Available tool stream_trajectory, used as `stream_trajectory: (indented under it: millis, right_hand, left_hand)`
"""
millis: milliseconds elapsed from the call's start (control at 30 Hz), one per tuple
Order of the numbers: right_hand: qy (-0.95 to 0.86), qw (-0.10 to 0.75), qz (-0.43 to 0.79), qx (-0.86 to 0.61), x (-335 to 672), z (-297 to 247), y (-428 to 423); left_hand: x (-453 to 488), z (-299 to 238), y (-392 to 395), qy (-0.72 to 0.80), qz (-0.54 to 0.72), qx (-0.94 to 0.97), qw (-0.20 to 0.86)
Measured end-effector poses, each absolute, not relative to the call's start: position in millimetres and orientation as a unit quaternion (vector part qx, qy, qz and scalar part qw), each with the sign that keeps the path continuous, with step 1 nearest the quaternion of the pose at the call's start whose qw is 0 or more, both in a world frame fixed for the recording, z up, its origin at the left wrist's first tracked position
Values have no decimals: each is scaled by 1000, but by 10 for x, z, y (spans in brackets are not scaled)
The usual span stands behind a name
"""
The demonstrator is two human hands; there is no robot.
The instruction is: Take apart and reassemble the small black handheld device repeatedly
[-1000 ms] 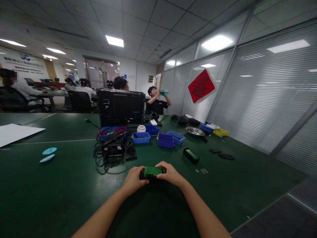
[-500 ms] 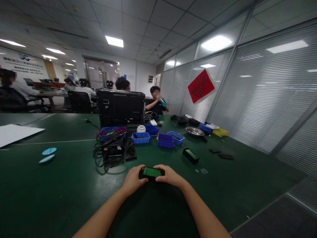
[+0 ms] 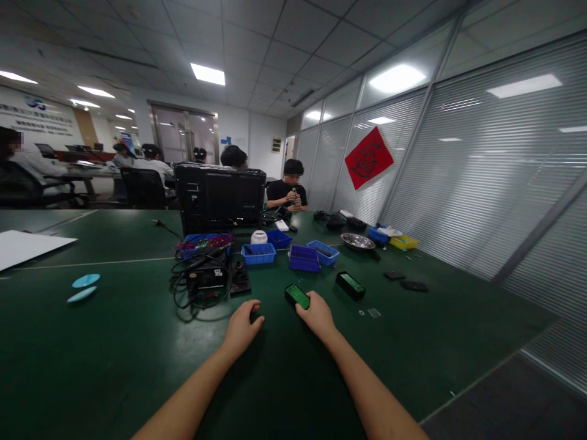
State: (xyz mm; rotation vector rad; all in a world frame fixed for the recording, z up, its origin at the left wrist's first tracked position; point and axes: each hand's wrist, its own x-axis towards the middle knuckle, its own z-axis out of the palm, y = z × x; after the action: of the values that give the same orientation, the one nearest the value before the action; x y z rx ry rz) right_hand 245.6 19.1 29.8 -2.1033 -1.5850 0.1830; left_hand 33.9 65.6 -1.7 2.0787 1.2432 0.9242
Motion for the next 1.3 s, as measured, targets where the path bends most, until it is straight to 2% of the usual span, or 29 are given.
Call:
stream_trajectory:
  millis: [133,300,867,1300]
  right_hand:
    - [-578,231,-25,-782,2442,331,154]
    - [-621,179,-80,-759,2206,275,115]
    - [-626,173,-56,-758,2174,231,96]
    - [-690,131,-210,-680,1974,235,22]
  left_hand:
    - [345,-16,657,466,336,769,280]
    - [350,-16,653,464,339,768,282]
    - [329,-33,685,451,354,773,272]
    - [350,-36,679,455,355,767,280]
